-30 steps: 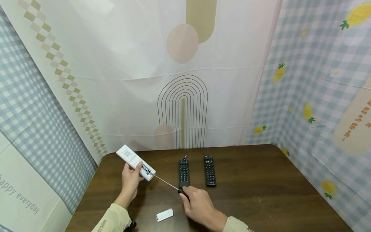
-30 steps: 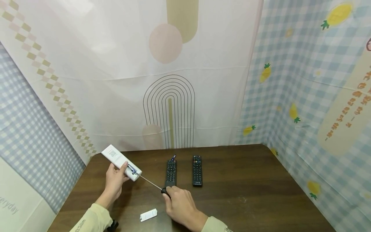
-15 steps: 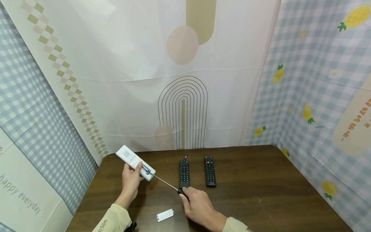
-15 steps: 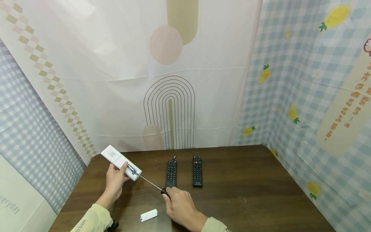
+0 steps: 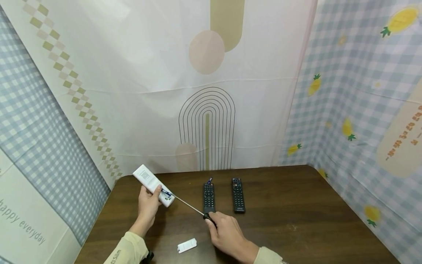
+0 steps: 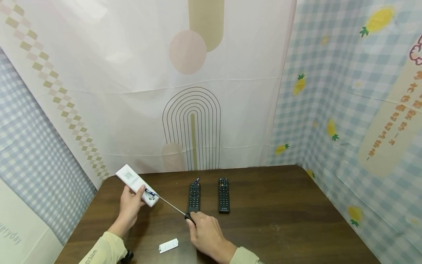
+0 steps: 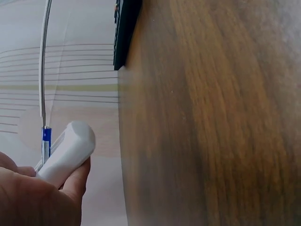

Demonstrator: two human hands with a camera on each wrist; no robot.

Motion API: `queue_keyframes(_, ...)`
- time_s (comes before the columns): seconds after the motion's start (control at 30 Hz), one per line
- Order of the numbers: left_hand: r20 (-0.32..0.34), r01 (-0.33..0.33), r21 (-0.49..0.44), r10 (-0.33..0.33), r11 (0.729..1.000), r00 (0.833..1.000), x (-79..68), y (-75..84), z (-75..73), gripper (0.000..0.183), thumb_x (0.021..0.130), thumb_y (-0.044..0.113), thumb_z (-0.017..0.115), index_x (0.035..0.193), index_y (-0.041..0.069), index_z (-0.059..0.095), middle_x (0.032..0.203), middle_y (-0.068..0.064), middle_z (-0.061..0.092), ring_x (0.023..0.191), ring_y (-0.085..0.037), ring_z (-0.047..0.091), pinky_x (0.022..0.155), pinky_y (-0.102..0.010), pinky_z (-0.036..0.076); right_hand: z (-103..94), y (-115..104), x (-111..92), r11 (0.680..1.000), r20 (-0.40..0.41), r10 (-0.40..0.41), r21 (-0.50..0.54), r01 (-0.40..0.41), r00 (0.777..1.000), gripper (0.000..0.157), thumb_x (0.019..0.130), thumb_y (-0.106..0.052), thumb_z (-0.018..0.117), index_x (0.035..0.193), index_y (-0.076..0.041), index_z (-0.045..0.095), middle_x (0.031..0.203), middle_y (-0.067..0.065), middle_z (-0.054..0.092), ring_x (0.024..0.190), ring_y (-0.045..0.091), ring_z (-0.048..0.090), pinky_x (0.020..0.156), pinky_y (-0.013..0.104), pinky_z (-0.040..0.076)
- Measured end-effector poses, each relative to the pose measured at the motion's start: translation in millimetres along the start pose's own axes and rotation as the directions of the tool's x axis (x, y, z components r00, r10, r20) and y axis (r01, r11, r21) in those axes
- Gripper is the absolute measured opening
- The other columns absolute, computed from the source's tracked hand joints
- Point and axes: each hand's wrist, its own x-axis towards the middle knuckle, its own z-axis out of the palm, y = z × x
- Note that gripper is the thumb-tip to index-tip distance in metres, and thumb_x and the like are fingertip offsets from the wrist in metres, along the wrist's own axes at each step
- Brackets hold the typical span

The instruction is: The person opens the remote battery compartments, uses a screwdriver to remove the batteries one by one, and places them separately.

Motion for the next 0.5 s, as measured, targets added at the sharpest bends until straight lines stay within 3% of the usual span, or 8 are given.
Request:
queue_keyframes(0.23, 0.031, -0.014, 0.097, 0.011, 0.995, 0.999, 2.6, -1.0, 3.4, 0.043, 0.113, 0.020, 0.053, 0.149, 0.002, 0.039, 0.142, -0.033, 0.062, 0.106, -0.011, 0.070, 0.079, -0.020, 0.059, -0.7, 2.1, -0.5, 1.000, -0.005, -0.002, -0.011, 0.002, 1.000, 0.006, 0.100, -0.017, 0.072, 0.095, -0.015, 0.074, 0.073, -0.011, 0.060, 0.064, -0.007, 0.047, 0.055, 0.015, 0.041)
queue_keyframes(0.5, 0.036, -0.027, 0.119, 0.022, 0.993, 0.999, 3.9, -1.4, 5.5, 0.041, 0.113, 0.019, 0.053, 0.148, 0.002, 0.040, 0.143, -0.031, 0.062, 0.114, -0.016, 0.069, 0.082, -0.018, 0.058, -1.7, 6.0, -3.2, 1.000, 0.014, 0.012, -0.025, -0.012, 1.000, 0.007, 0.100, -0.019, 0.073, 0.094, -0.015, 0.074, 0.074, -0.010, 0.062, 0.064, -0.005, 0.049, 0.054, 0.018, 0.041)
